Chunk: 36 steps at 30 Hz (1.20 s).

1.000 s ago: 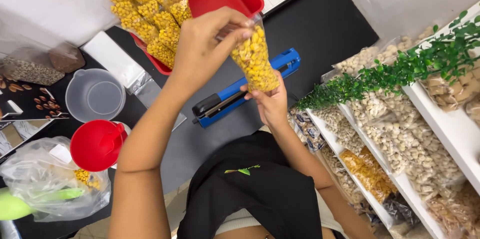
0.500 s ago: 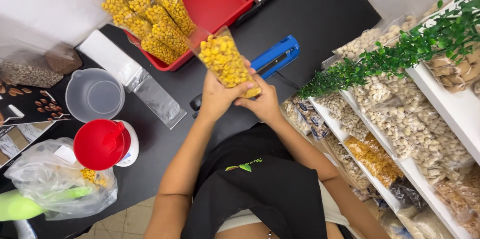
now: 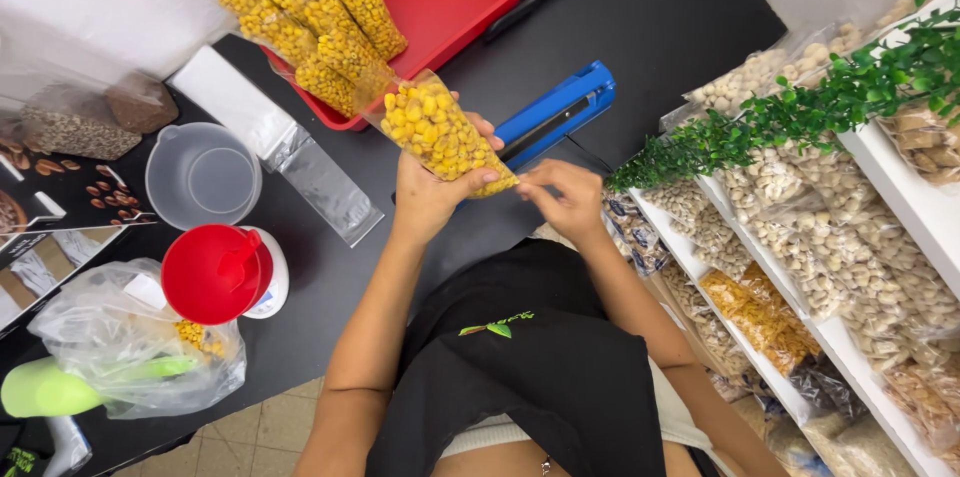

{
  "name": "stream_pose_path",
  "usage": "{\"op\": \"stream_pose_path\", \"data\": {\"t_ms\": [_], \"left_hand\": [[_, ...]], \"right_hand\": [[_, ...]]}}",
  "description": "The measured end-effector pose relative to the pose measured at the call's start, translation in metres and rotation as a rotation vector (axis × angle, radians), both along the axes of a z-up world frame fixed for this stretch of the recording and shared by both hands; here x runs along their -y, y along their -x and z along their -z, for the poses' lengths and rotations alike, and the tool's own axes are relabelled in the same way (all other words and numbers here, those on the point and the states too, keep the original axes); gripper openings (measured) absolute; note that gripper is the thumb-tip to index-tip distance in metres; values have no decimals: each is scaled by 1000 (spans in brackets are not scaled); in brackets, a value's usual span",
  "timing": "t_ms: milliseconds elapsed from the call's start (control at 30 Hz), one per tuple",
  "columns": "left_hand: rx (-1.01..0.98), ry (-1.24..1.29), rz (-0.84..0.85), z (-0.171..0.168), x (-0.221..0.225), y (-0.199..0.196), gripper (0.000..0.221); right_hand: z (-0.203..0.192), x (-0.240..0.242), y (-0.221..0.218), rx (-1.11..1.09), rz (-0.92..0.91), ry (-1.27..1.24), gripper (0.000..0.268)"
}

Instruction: The person repeatedly picks up clear plastic bags filled with yellow corn kernels from a red tray. They place each bag into a blue handheld heat sealer, press the handle to seal the top, and then return the sealed bag to the tray. The process is repeated for multiple bags.

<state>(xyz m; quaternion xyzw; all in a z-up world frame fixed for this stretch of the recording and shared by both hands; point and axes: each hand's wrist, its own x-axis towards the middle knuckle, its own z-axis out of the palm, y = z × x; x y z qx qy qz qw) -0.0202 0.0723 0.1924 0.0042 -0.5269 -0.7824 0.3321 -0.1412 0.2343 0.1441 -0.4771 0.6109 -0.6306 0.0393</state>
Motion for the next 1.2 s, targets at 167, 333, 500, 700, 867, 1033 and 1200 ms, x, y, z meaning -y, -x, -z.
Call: {"op": "stream_pose_path", "data": {"t_ms": [167,333,500,700,867,1033,1200], "left_hand": [[46,-35,5,-2,-3,0,72],[200,-9,-42,27,-24,9,77],[61,17,25,16,-22,5,87],[155,89,-14,24,-45,0,85],[362,331,-50,106,-57,-7,67],[357,369,-69,126,-65,-9,62],[393,396,-104,142,-56,-15,62]], "right_hand": [[13,-4,3,279,-140,73,34],[16,0,-17,76,-159,-113,82],[36,-7,-7,86,-64,-252,52],[90,-25,6,278,-233,-193,57],[140,-35,6,101,-211,-371,52],[145,-34,3,51,-233,-497,52],[137,-29,5,37,-336,-538,59]]}}
